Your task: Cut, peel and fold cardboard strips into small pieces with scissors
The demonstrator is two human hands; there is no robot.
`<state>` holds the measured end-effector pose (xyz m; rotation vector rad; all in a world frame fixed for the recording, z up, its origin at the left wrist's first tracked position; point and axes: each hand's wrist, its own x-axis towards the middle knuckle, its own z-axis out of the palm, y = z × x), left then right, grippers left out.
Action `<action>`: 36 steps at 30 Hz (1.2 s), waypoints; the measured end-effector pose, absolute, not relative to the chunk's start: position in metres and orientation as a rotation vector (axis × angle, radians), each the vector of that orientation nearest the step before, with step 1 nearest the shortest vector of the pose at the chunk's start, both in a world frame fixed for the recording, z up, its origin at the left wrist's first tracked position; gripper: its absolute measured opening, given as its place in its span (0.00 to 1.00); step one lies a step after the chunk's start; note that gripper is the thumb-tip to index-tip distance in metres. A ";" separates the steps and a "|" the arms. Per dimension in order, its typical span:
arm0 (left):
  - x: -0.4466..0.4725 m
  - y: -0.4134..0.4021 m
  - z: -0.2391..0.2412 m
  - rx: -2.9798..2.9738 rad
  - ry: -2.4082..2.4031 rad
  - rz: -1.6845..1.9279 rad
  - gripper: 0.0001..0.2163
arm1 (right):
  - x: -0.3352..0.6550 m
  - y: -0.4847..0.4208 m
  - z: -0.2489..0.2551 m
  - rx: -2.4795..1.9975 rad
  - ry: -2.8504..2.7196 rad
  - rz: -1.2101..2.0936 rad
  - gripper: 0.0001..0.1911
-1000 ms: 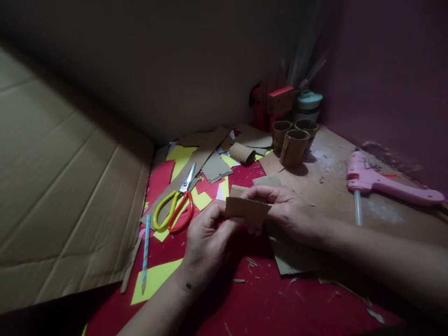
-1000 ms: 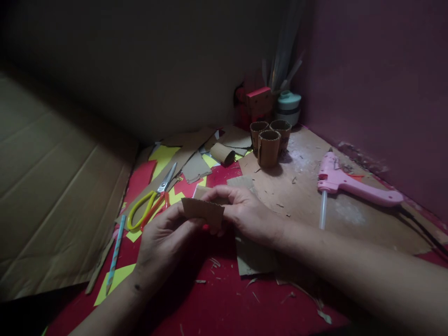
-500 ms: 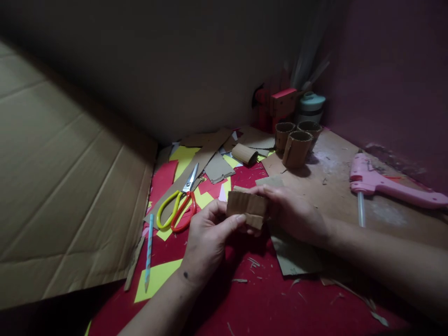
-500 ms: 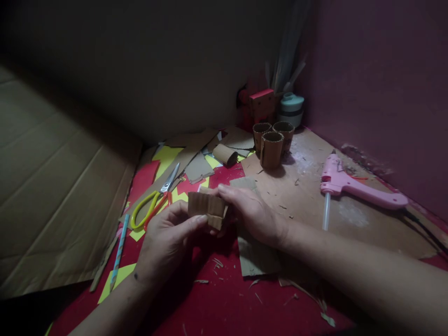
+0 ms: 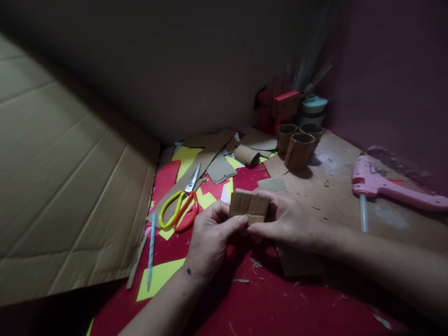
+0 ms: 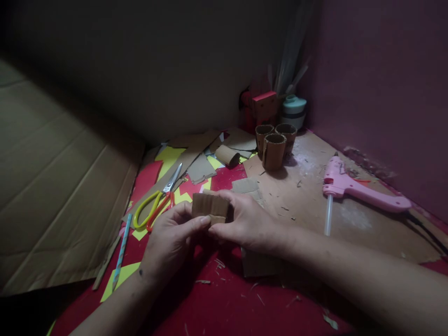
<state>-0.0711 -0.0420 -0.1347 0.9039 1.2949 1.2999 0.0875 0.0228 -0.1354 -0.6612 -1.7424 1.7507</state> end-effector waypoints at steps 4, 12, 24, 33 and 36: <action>-0.070 -0.042 -0.132 0.890 1.250 1.344 0.10 | 0.088 0.021 -0.138 -0.653 -1.628 1.902 0.15; -0.073 -0.041 -0.129 0.944 1.057 1.286 0.15 | 0.088 0.015 -0.142 -0.504 -1.656 1.715 0.29; -0.074 -0.041 -0.129 0.909 1.048 1.258 0.07 | 0.097 0.017 -0.139 -0.527 -1.897 1.524 0.33; -0.069 -0.041 -0.126 0.890 1.073 1.163 0.04 | 0.089 0.015 -0.135 -0.622 -1.730 1.930 0.32; -0.071 -0.041 -0.130 0.876 1.061 1.188 0.07 | 0.086 0.014 -0.136 -0.696 -1.621 2.035 0.39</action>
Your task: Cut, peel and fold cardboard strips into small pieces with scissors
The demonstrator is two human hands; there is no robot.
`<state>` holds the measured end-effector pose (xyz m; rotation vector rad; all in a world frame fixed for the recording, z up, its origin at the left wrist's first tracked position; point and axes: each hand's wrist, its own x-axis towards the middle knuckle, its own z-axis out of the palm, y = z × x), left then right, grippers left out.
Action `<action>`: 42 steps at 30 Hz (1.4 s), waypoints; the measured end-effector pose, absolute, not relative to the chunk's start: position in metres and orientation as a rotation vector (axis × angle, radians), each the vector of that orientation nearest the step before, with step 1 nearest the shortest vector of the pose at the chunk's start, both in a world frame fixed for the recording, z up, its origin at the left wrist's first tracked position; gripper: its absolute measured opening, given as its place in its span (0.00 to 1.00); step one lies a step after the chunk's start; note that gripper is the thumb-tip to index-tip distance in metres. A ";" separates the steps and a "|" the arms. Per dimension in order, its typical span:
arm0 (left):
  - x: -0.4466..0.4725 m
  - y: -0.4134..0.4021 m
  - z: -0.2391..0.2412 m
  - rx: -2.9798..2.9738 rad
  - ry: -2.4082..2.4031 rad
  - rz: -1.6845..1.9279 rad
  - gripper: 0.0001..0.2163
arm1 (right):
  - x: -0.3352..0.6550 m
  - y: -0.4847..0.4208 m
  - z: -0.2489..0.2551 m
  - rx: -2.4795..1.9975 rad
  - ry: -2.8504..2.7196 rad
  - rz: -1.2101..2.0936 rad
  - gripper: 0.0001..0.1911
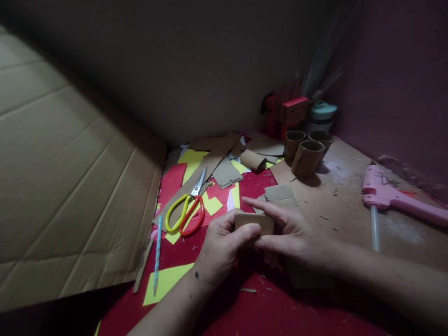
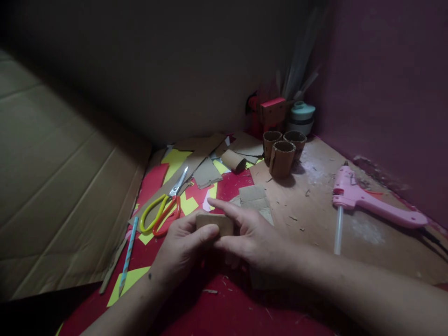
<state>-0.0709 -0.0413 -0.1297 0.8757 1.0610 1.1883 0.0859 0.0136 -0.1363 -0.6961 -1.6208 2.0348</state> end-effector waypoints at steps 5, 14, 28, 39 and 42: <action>-0.075 -0.039 -0.133 0.782 1.113 1.219 0.09 | 0.084 0.012 -0.139 -0.679 -1.554 2.063 0.45; -0.072 -0.039 -0.135 0.765 1.155 1.231 0.11 | 0.084 0.007 -0.138 -0.695 -1.687 1.948 0.27; -0.066 -0.043 -0.133 0.806 1.163 1.306 0.09 | 0.082 0.010 -0.142 -0.709 -1.423 2.200 0.44; -0.075 -0.036 -0.133 0.856 1.127 1.106 0.16 | 0.086 0.019 -0.133 -0.788 -1.337 2.213 0.32; -0.076 -0.036 -0.131 0.883 1.045 1.049 0.17 | 0.088 0.025 -0.135 -0.737 -1.299 2.235 0.32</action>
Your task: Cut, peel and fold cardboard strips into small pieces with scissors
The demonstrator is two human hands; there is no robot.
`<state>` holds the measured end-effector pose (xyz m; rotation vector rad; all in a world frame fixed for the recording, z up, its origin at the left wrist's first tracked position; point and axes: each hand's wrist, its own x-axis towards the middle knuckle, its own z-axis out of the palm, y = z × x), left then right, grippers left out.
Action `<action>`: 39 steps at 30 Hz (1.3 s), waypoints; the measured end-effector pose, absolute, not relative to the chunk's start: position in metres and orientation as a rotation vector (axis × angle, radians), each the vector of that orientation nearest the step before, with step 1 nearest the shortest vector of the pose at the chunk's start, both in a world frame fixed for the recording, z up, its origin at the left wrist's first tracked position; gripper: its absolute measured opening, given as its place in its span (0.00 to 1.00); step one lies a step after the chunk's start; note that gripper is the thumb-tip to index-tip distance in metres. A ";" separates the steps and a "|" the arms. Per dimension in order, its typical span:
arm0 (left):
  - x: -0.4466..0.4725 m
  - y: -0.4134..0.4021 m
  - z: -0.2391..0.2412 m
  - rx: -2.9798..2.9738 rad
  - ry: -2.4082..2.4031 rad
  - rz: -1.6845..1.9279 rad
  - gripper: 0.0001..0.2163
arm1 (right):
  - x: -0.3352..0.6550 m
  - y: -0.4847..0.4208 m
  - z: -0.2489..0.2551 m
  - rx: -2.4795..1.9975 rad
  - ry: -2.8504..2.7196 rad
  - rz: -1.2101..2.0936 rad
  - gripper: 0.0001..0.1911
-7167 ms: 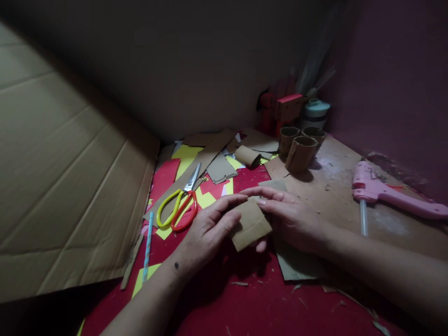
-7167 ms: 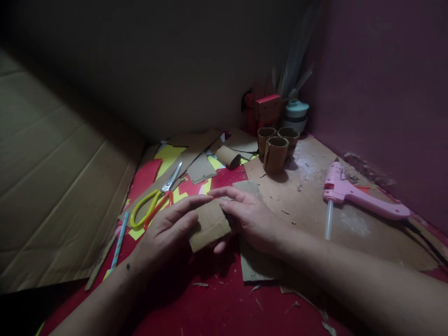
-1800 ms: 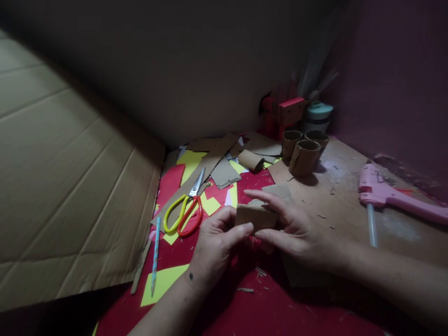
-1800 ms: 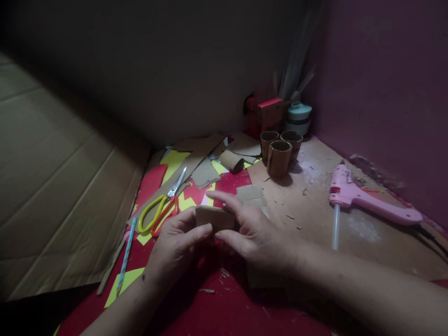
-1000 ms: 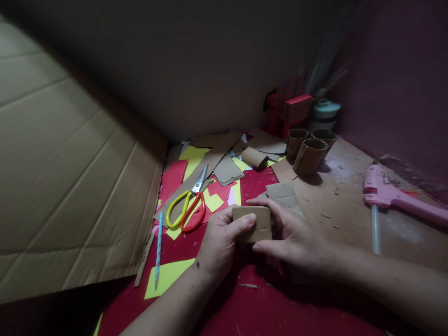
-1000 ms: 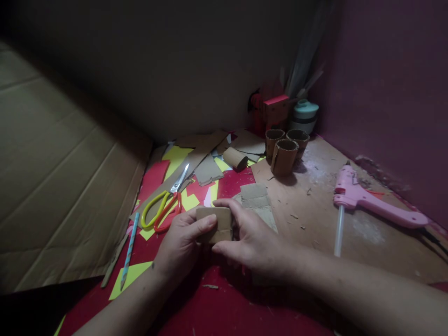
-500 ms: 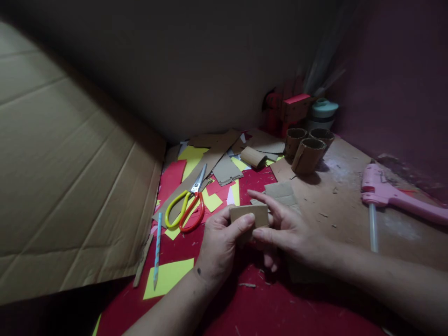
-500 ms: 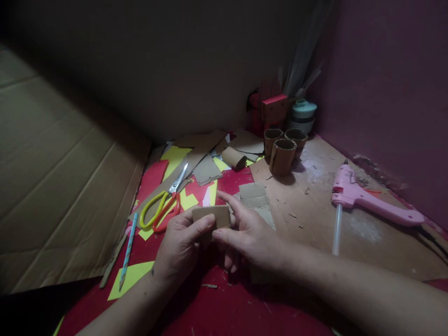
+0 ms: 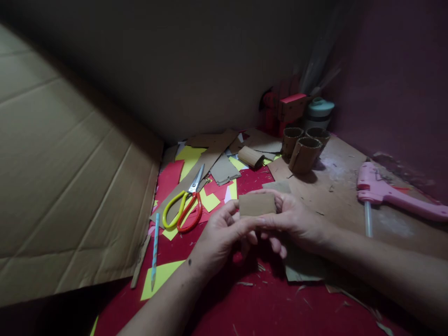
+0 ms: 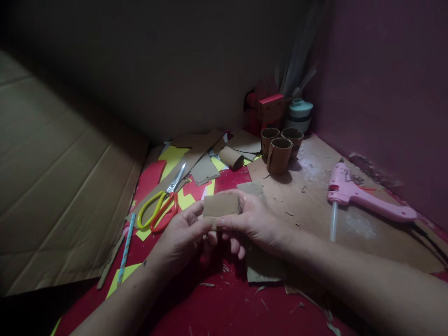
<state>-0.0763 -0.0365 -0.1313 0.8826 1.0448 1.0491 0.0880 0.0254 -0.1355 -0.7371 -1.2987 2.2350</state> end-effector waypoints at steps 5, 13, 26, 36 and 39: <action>-0.072 -0.039 -0.127 0.897 0.996 1.062 0.20 | 0.088 0.026 -0.138 -0.708 -1.286 2.264 0.34; -0.080 -0.035 -0.130 0.843 0.872 0.969 0.15 | 0.091 0.027 -0.134 -0.714 -1.343 2.242 0.35; -0.096 -0.031 -0.124 0.899 1.073 0.842 0.08 | 0.090 0.029 -0.123 -0.805 -1.396 2.179 0.35; -0.085 -0.035 -0.121 0.978 1.220 0.814 0.10 | 0.090 0.028 -0.127 -0.756 -1.445 2.241 0.33; -0.083 -0.036 -0.118 0.997 1.268 0.851 0.11 | 0.089 0.031 -0.135 -0.664 -1.364 2.315 0.21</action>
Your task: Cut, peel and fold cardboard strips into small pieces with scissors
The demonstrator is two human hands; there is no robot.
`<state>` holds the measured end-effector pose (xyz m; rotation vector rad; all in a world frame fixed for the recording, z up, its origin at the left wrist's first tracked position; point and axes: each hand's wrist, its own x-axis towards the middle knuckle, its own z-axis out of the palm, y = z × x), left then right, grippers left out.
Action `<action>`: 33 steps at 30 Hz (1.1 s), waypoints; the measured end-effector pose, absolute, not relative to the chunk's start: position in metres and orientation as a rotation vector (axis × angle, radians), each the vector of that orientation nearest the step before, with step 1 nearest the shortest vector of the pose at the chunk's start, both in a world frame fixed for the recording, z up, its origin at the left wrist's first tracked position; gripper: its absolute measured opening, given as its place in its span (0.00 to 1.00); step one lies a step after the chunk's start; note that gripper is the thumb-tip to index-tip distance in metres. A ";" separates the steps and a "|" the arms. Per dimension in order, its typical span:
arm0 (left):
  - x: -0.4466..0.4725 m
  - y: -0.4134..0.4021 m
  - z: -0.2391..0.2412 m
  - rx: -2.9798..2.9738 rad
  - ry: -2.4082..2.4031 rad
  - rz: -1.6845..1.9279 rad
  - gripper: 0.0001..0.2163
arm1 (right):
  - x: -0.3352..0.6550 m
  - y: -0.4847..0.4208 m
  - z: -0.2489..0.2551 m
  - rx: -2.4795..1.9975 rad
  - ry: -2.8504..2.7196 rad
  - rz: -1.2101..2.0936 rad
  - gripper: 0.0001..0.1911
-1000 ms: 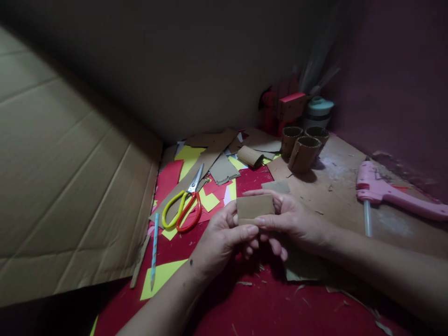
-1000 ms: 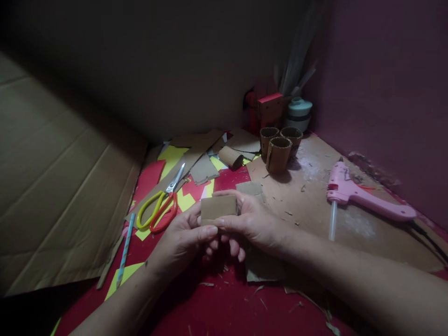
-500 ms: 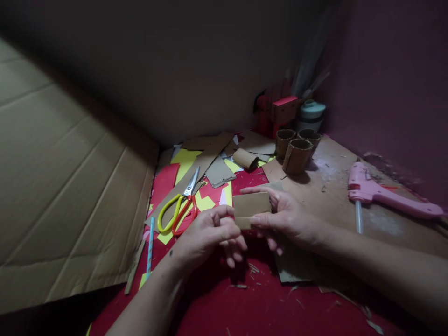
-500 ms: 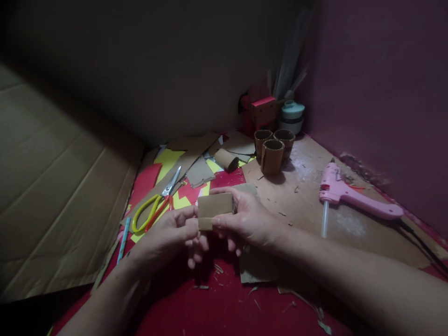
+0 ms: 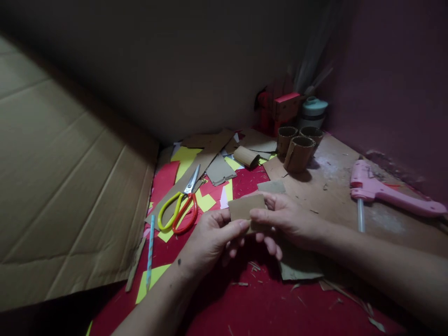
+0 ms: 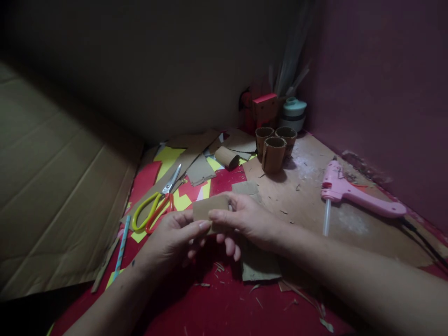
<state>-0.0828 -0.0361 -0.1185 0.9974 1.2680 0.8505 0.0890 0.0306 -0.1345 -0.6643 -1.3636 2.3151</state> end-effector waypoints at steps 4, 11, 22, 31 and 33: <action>-0.081 -0.037 -0.118 0.957 1.301 0.921 0.11 | 0.088 0.033 -0.141 -0.642 -1.308 2.345 0.21; -0.083 -0.036 -0.120 0.935 1.304 0.951 0.13 | 0.089 0.029 -0.132 -0.869 -1.488 2.331 0.13; -0.081 -0.039 -0.119 1.012 1.393 0.890 0.13 | 0.090 0.029 -0.133 -0.954 -1.437 2.353 0.10; -0.089 -0.036 -0.122 1.037 1.376 0.957 0.12 | 0.089 0.032 -0.133 -0.915 -1.466 2.367 0.14; -0.090 -0.036 -0.123 1.046 1.378 0.964 0.12 | 0.088 0.032 -0.133 -0.947 -1.462 2.336 0.14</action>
